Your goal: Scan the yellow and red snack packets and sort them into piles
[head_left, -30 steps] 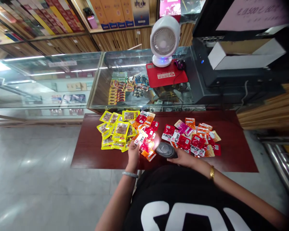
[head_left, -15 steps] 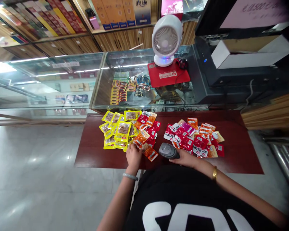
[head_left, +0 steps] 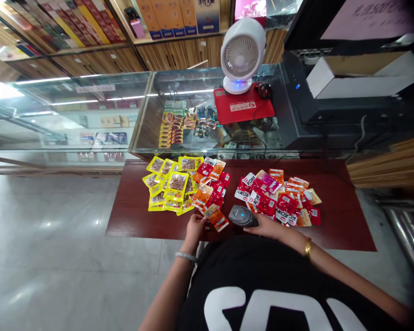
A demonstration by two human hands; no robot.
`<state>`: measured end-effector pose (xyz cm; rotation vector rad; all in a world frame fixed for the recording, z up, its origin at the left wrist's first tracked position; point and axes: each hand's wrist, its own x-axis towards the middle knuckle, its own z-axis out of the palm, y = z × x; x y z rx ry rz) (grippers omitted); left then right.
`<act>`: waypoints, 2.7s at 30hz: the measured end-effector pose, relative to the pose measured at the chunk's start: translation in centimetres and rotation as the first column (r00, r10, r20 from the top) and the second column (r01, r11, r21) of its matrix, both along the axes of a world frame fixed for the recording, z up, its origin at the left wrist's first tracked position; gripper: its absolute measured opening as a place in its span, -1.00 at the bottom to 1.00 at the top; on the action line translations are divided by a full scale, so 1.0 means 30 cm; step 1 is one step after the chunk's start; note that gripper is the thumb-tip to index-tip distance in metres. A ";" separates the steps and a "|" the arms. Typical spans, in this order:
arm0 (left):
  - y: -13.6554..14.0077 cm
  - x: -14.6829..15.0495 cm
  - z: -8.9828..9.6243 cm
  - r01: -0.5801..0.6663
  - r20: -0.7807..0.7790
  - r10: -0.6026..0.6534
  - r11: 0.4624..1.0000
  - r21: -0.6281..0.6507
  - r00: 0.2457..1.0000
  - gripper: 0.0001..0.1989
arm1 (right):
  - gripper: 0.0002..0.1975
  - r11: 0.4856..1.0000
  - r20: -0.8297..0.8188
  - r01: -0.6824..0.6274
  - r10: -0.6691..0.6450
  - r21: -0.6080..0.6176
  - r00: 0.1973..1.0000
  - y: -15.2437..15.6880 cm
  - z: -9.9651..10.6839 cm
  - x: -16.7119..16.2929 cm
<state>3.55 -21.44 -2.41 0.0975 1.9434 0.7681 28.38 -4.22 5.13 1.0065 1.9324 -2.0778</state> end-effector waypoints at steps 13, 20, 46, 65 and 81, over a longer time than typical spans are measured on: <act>0.022 0.086 0.023 0.007 0.085 -0.013 0.998 0.070 0.996 -0.69 | -0.37 0.999 -0.042 -0.031 0.030 -0.018 0.999 -0.006 -0.014 0.000; 0.031 0.081 0.078 0.002 0.060 -0.016 0.972 0.235 0.998 -0.59 | -0.36 0.999 -0.105 -0.016 0.012 -0.032 0.994 -0.007 0.006 -0.012; 0.258 -0.127 0.144 0.445 -0.750 -0.492 0.847 -0.293 0.442 -0.52 | -0.33 1.000 -0.088 0.018 -0.018 0.005 0.996 0.006 0.011 -0.037; 0.217 -0.032 0.185 0.654 -0.383 -0.684 0.722 -0.228 0.621 -0.55 | -0.35 0.995 -0.111 0.073 -0.064 0.073 0.992 0.025 0.023 -0.038; 0.301 0.040 0.151 0.638 -0.530 -0.548 0.770 -0.017 0.647 -0.68 | -0.35 0.999 -0.107 0.045 -0.042 0.024 0.993 0.006 -0.012 -0.020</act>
